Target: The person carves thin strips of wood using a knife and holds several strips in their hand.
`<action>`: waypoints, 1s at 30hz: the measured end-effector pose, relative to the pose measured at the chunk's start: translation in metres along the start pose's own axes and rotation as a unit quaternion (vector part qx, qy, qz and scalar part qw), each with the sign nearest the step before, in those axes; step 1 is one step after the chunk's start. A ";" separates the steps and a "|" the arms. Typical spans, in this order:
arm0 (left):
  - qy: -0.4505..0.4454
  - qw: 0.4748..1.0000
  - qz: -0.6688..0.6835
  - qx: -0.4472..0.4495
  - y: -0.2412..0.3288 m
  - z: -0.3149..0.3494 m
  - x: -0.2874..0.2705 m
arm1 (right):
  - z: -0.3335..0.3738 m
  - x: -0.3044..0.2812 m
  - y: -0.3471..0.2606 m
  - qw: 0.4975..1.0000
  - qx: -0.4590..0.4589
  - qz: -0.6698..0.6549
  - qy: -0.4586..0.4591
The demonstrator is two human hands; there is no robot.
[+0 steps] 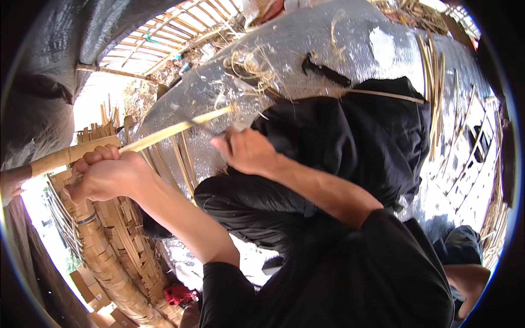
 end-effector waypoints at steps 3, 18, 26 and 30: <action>0.025 1.000 0.004 -0.013 -0.004 -0.005 0.006 | 0.020 -0.002 0.001 0.998 -0.058 0.010 -0.008; 0.077 0.997 -0.017 -0.001 -0.011 -0.020 0.017 | 0.025 0.031 0.125 0.983 0.181 0.012 -0.031; -0.215 0.970 0.112 0.011 0.000 -0.020 0.013 | -0.009 0.006 0.116 0.987 0.159 -0.024 -0.019; -0.371 0.887 0.222 -0.159 -0.015 -0.029 0.020 | -0.006 -0.011 0.081 0.983 0.168 -0.071 -0.022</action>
Point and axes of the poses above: each hand's wrist, its own z-axis away from the middle knuckle, its own x-axis out of the palm, y = z × x, the point moved 6 cm from there along -z, towards the middle knuckle, and after that the axes turned 3 degrees about -x, right-handed, at the moved point
